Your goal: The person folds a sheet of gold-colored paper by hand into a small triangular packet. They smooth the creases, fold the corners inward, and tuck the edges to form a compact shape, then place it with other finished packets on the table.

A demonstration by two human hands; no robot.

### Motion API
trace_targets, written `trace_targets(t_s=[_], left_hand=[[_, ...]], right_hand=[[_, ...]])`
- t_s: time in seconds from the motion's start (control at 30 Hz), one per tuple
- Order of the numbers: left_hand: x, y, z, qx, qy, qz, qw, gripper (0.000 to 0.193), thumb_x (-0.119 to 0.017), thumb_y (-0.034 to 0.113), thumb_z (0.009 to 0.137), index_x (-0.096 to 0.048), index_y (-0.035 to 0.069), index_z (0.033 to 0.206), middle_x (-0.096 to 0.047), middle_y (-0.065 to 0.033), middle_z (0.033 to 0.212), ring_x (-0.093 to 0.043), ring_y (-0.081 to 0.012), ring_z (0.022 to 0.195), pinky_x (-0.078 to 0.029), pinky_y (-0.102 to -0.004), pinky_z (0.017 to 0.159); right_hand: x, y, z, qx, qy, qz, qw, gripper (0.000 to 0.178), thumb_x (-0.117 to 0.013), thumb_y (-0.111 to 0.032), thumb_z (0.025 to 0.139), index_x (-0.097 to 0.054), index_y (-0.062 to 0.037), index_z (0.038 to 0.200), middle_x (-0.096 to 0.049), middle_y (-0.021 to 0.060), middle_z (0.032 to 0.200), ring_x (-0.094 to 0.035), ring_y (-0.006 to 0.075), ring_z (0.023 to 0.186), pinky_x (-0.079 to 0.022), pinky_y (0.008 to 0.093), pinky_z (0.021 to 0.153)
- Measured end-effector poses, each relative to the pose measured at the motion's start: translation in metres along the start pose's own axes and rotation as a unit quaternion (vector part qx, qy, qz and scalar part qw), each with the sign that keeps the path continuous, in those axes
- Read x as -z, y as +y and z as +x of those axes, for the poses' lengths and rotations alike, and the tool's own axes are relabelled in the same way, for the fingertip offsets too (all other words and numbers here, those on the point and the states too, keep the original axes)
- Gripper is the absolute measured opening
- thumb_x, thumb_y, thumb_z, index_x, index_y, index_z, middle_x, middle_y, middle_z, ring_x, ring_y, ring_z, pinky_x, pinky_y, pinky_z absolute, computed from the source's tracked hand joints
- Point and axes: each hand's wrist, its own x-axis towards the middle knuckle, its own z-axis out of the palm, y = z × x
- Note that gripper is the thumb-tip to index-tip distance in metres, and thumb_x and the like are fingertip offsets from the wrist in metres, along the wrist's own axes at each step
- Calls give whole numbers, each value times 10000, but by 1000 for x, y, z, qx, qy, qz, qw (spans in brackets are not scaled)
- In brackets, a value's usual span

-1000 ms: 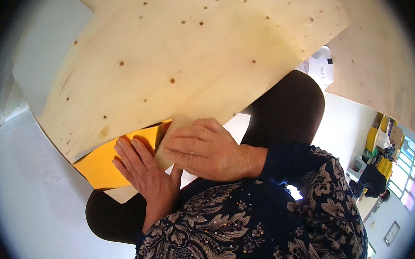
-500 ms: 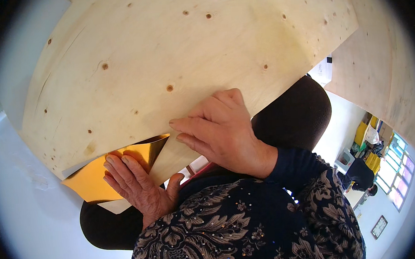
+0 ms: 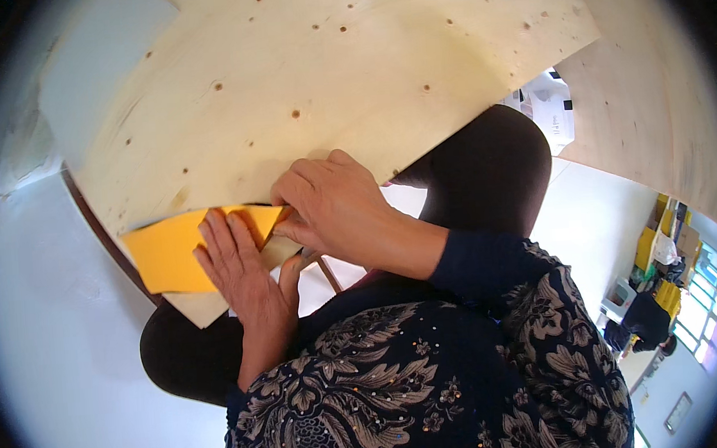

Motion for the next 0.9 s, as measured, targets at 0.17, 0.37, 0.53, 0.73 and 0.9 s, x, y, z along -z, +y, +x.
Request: trace_targets(t_s=[0.17, 0.37, 0.53, 0.73, 0.9], left_hand=[[4, 4, -3, -32, 88, 10, 996, 876, -678, 413, 819, -277, -19, 1468, -202, -235, 1553, -171, -417, 1437, -70, -575, 1152], [100, 26, 0, -193, 184, 2, 964, 725, -785, 343, 725, -511, 28, 1317, -499, -164, 1367, -373, -342, 1359, -150, -531, 1152], [149, 89, -21, -40, -33, -419, 907, 153, -731, 109, 810, -687, -24, 871, -659, -31, 749, -577, -96, 703, -460, -238, 659], [163, 133, -48, -99, -25, -462, 881, 128, -722, 88, 836, -692, -13, 908, -658, -1, 764, -548, -48, 690, -446, -204, 649], [164, 147, -58, -146, -17, -412, 899, 138, -732, 97, 827, -687, -15, 893, -650, -26, 757, -559, -75, 697, -454, -227, 662]], right_hand=[[-10, -28, -5, -84, 93, 78, 989, 342, -691, -151, 766, -604, -113, 1095, -687, 48, 804, -651, 251, 765, -449, 366, 770], [69, -69, -36, 140, 150, 19, 979, 422, -703, -134, 784, -586, -149, 1189, -684, -4, 798, -635, 230, 737, -467, 359, 743], [138, -109, -87, 85, 142, 155, 974, 357, -731, -157, 835, -625, -50, 1159, -691, 54, 859, -657, 166, 854, -517, 275, 707], [157, -122, -142, 37, 150, 412, 898, 269, -654, -219, 935, -658, 0, 1092, -620, 28, 906, -570, 81, 830, -484, 221, 748], [155, -122, -162, 67, 188, 401, 894, 201, -608, -192, 959, -643, 6, 963, -594, 12, 888, -525, 85, 819, -422, 230, 763]])
